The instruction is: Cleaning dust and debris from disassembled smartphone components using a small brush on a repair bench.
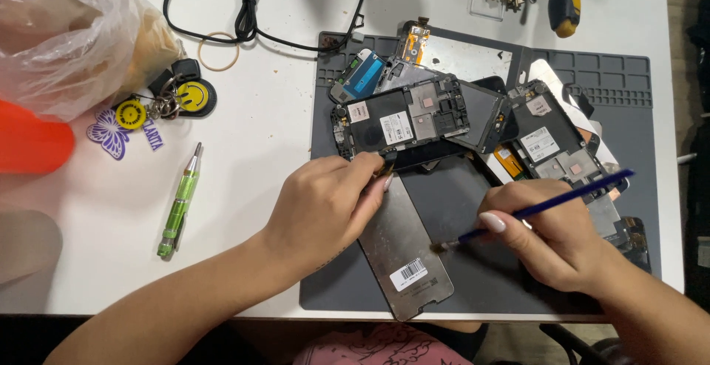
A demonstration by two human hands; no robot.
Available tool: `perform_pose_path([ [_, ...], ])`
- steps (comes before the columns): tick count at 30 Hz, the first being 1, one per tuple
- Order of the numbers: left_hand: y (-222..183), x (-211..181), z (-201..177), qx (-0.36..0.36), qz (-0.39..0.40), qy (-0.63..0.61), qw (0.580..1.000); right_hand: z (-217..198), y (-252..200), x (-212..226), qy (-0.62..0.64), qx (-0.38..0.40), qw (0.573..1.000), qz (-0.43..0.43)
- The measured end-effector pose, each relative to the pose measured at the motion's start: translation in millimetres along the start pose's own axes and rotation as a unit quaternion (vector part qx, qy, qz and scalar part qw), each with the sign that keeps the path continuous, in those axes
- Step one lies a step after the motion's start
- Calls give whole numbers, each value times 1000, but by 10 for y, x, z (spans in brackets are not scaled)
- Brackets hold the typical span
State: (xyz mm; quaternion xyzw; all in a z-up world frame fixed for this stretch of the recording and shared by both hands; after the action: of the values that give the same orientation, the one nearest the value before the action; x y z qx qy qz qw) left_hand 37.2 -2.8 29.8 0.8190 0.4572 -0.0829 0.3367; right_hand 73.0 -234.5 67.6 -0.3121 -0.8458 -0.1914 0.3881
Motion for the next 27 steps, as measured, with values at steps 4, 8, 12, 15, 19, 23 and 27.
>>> perform_pose_path([
  [4,-14,28,13,-4,-17,-4,1000,35,-85,-98,80,-103,991,18],
  [8,-13,54,27,3,-17,-1,1000,68,-53,-82,69,-50,996,31],
  [12,-47,80,53,1,-39,-3,999,106,-21,-76,5,-98,995,2],
  [15,-34,71,21,-10,-29,-16,999,100,21,-14,56,-47,996,43],
  [19,-62,85,59,-11,-41,-32,999,95,-50,-134,47,-120,991,41],
  [23,-58,104,84,-4,-43,-14,999,126,-34,-94,23,-69,997,38],
  [27,-56,178,118,4,-85,-44,995,179,22,-98,15,-75,996,40],
])
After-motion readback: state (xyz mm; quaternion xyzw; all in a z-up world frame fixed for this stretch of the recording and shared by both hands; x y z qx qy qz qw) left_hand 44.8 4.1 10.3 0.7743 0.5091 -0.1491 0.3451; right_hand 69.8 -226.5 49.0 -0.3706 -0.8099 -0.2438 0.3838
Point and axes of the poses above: each hand's wrist, its own y-axis towards the middle knuckle, its own z-axis out of the palm, x = y × z, the point moved 5 cm from there along y, towards the middle knuckle, and after that the axes turned 4 degrees about z, right-handed, at the moved point
